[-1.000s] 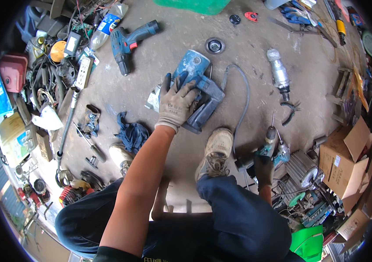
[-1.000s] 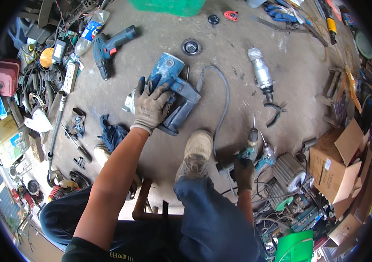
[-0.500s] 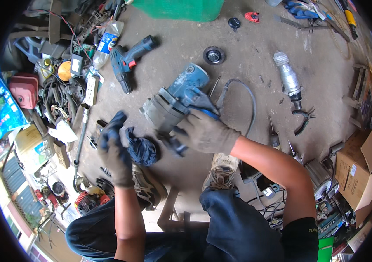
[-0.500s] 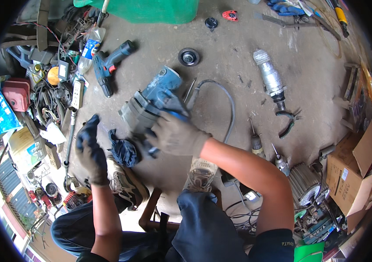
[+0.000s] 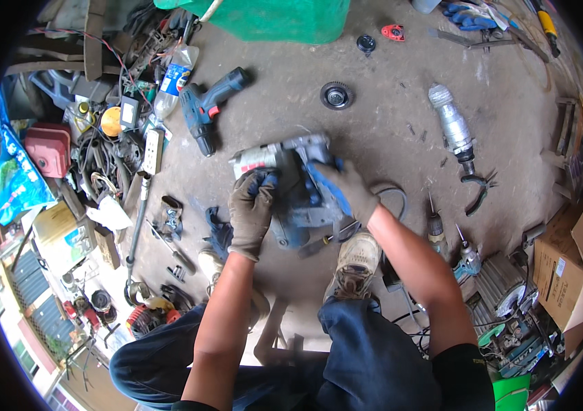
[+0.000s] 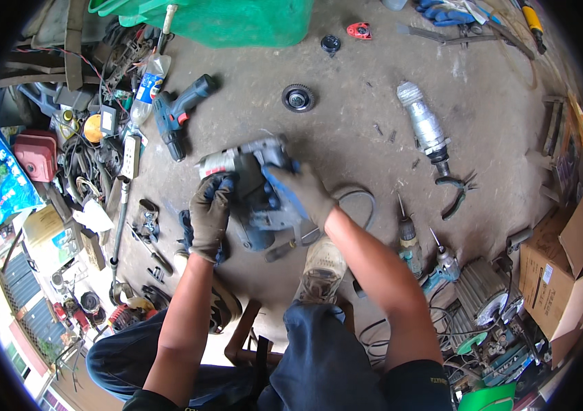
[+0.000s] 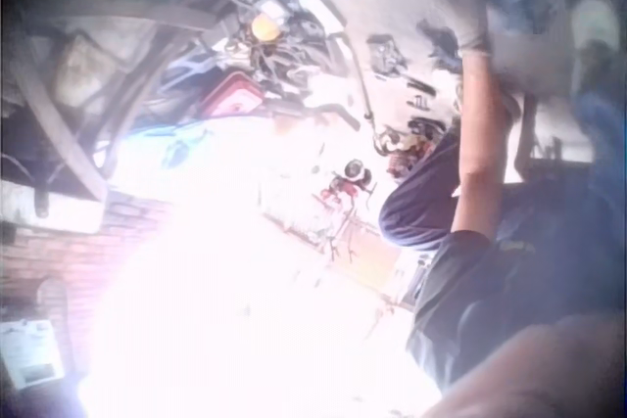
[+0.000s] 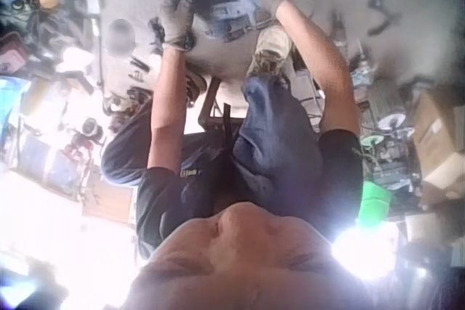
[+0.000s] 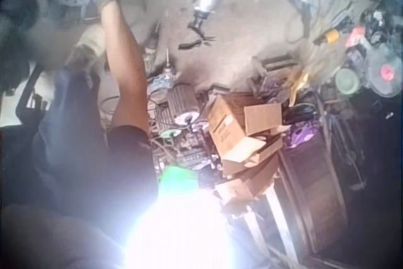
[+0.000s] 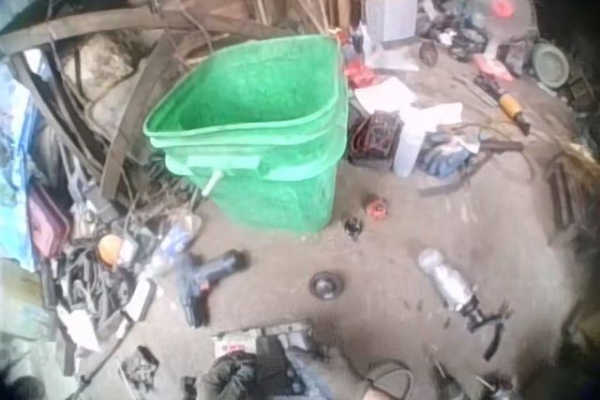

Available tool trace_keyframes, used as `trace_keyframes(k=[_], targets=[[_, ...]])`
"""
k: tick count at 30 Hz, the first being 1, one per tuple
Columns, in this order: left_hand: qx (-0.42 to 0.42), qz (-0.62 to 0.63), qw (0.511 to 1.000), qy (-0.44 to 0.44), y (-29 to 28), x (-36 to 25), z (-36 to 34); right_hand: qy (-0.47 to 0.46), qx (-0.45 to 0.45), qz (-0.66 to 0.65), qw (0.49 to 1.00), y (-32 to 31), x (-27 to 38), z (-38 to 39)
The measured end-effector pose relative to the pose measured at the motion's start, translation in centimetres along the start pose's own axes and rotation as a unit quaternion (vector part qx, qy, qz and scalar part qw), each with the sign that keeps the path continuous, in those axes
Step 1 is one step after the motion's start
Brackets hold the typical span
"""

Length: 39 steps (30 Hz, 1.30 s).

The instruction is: The person disassembles a blue power tool using a cordless drill and a screwdriver, removes screws, and wipes internal components with a blue cloth. The person then reassembles the tool and cleans a separate cylindrical metal part.

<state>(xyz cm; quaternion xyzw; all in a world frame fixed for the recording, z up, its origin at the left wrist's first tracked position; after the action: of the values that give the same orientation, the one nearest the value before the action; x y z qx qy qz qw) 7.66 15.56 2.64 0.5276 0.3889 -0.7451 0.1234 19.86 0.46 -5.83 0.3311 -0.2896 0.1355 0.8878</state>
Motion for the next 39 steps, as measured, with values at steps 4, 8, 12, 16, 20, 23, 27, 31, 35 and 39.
trace_keyframes(k=[4, 8, 12, 16, 20, 23, 27, 31, 35, 39], targets=[[0.045, -0.072, 0.994, 0.065, 2.9, -1.4, -0.2, -0.031, -0.093, 0.112, 0.989, -4.3, -1.7, 3.7], [0.107, -0.156, 0.973, 0.129, 5.4, -4.2, 1.1, -0.148, -0.192, 0.097, 0.965, -8.3, 2.0, 13.3], [0.146, -0.043, 0.985, 0.083, 5.8, -2.9, 0.4, -0.115, -0.385, 0.161, 0.901, -19.6, -1.9, 26.6], [0.130, 0.231, 0.958, -0.108, 4.4, 0.2, 0.4, -0.036, -0.440, 0.323, 0.837, -25.4, -8.4, 31.3], [0.115, 0.184, 0.968, -0.124, 2.4, -0.9, -0.4, -0.041, -0.449, 0.278, 0.848, -25.3, -8.5, 29.1], [0.145, 0.156, 0.968, -0.131, 2.5, -1.8, -0.3, -0.022, -0.476, 0.186, 0.859, -25.7, -9.1, 28.2], [0.178, 0.112, 0.967, -0.141, 3.4, -3.5, -0.4, -0.052, -0.423, 0.065, 0.903, -26.0, -11.0, 29.5], [0.277, 0.010, 0.950, -0.144, 3.9, -3.4, -0.2, -0.147, -0.415, 0.025, 0.898, -20.9, -4.5, 29.7], [0.295, -0.107, 0.949, -0.039, 5.2, -4.1, -0.6, -0.230, -0.189, -0.162, 0.941, -16.4, 2.3, 25.4], [0.271, -0.090, 0.957, 0.044, 5.7, -5.1, -1.0, -0.155, -0.169, 0.075, 0.970, -17.8, 3.2, 24.0]])
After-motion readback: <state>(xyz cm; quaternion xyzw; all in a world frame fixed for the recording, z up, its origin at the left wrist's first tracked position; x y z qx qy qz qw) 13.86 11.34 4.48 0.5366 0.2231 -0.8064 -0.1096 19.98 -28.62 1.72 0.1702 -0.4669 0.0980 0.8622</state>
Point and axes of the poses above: each hand's wrist, its own z-axis away from the middle knuckle, its own y-axis out of the palm, x = y × z, the point moved 10 cm from there along -z, towards the middle knuckle, and after that the axes turned 3 degrees about -y, right-handed, at the moved point
